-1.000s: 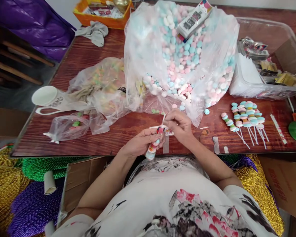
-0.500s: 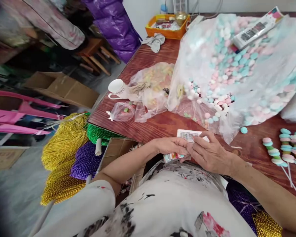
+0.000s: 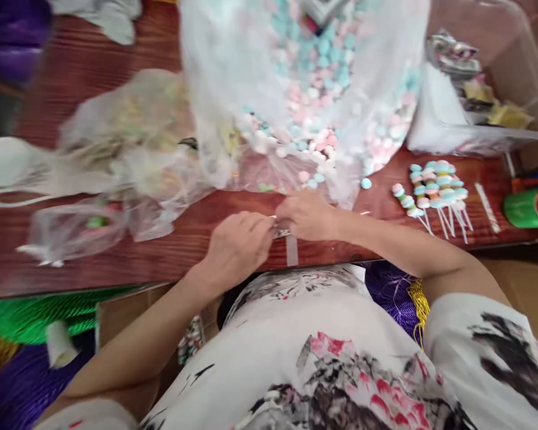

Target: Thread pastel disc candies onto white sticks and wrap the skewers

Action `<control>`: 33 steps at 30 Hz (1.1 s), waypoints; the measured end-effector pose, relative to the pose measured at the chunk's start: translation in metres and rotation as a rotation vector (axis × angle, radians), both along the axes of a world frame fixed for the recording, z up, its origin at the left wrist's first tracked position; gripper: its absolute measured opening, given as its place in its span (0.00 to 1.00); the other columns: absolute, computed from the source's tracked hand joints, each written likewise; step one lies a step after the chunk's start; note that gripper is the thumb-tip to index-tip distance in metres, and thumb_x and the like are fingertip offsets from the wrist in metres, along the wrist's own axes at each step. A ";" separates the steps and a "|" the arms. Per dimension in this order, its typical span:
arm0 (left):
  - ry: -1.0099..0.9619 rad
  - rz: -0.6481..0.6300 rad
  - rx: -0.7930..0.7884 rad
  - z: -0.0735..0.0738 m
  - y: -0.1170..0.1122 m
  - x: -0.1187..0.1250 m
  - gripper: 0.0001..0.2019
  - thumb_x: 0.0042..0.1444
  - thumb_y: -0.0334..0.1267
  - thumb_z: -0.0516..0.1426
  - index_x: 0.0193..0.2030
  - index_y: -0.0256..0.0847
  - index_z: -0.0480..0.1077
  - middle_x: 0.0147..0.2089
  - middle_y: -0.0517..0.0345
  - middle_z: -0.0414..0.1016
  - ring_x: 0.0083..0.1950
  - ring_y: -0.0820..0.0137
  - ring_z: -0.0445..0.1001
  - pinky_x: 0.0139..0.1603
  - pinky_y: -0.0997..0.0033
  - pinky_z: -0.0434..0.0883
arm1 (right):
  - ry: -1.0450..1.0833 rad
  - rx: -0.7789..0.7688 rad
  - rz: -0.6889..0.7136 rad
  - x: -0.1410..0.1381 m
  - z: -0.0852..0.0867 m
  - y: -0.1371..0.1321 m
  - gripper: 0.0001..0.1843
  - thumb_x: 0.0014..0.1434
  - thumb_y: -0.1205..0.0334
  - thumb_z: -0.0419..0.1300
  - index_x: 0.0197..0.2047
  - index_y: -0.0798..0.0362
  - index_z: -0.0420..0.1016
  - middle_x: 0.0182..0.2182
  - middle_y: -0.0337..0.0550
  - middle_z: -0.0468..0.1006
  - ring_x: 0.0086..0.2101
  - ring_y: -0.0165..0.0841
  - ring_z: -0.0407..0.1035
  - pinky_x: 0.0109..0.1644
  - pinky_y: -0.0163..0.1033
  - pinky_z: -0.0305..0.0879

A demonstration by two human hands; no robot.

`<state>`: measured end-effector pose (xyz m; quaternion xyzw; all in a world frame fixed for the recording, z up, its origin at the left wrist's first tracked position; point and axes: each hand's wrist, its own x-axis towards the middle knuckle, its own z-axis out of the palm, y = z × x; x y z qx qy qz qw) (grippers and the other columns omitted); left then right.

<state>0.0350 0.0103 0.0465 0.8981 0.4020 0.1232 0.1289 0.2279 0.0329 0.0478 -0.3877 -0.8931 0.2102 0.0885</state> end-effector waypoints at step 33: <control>-0.903 0.526 -1.121 -0.033 -0.002 0.016 0.11 0.46 0.42 0.66 0.35 0.39 0.80 0.22 0.60 0.73 0.19 0.77 0.64 0.19 0.78 0.59 | 0.002 0.214 -0.595 0.130 -0.076 -0.094 0.10 0.64 0.65 0.53 0.36 0.54 0.75 0.33 0.47 0.75 0.37 0.35 0.66 0.43 0.41 0.63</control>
